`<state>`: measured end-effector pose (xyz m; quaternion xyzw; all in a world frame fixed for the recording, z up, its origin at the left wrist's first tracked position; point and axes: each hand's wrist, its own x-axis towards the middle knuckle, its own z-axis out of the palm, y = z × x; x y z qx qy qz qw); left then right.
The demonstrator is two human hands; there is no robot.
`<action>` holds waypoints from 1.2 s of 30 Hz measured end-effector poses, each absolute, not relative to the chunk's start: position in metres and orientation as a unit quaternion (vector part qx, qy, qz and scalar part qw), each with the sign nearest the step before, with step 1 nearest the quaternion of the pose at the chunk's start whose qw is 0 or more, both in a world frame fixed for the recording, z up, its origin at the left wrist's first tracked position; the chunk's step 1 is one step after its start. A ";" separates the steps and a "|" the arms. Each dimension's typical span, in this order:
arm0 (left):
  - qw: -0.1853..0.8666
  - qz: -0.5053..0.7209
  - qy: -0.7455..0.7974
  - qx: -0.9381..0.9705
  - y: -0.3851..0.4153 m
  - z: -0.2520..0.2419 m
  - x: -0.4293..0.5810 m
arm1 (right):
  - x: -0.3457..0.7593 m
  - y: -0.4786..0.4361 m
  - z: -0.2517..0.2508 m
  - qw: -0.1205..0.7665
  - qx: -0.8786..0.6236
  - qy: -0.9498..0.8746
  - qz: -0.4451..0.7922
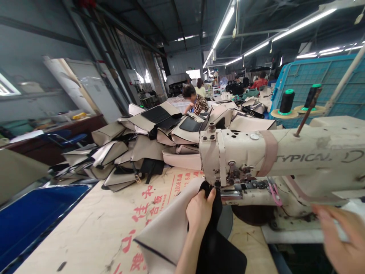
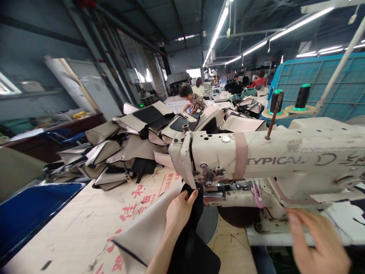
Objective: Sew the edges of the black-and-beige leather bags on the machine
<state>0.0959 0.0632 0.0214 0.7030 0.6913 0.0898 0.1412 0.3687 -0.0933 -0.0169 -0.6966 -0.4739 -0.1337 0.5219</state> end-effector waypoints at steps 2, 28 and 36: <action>0.139 0.091 0.690 0.704 0.063 0.022 0.096 | 0.307 -0.069 -0.022 0.534 -0.663 -0.511 0.122; 0.149 0.065 0.675 0.719 0.088 0.024 0.098 | 0.172 0.029 -0.041 0.629 -0.644 -0.226 0.373; 0.140 0.065 0.678 0.718 0.091 0.023 0.099 | 0.181 0.015 -0.031 0.588 -0.614 -0.294 0.437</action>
